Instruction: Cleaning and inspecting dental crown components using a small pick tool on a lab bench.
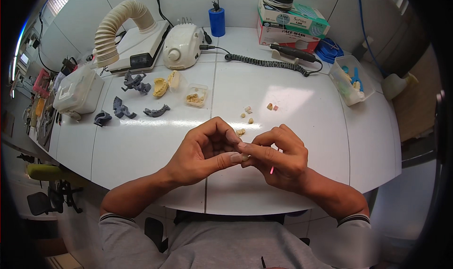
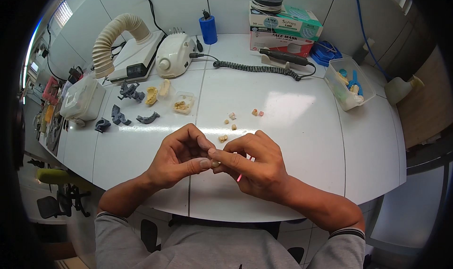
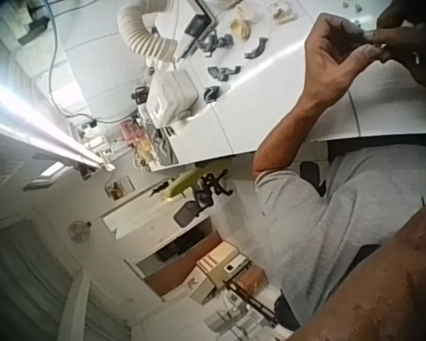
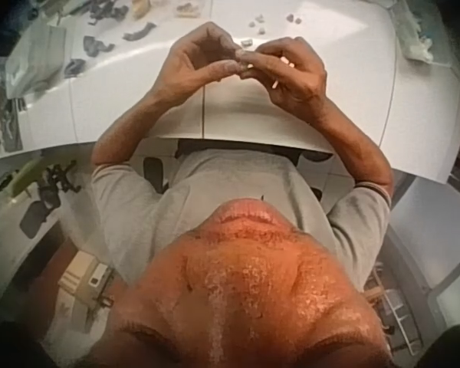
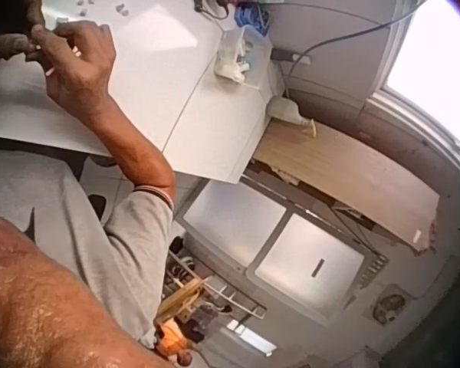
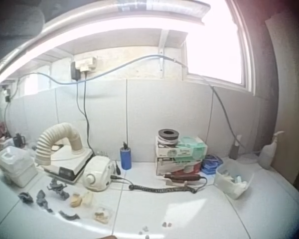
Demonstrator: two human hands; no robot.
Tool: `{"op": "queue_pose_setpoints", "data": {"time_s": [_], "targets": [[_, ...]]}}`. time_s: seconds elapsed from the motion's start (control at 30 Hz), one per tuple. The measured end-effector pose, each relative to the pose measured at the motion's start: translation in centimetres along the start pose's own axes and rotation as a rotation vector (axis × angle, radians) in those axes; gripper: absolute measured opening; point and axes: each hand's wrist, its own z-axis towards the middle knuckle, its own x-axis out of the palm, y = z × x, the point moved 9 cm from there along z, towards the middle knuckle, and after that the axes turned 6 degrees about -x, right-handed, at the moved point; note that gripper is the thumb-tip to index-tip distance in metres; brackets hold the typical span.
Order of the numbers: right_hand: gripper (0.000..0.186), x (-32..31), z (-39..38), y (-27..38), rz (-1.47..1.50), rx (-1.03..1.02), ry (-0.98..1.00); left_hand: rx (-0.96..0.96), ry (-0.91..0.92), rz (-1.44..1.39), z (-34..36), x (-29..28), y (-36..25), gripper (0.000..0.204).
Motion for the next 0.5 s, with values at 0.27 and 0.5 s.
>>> {"op": "queue_pose_setpoints", "data": {"time_s": [0.27,0.5], "targets": [[0.052,-0.05,-0.13,-0.11,0.000,0.032,-0.006,-0.089,0.004,-0.044,0.19,-0.23,0.90,0.032],[0.048,-0.09,-0.02,-0.18,-0.001,0.029,-0.004,-0.064,-0.033,-0.035,0.24,-0.48,1.06,0.031]]}}
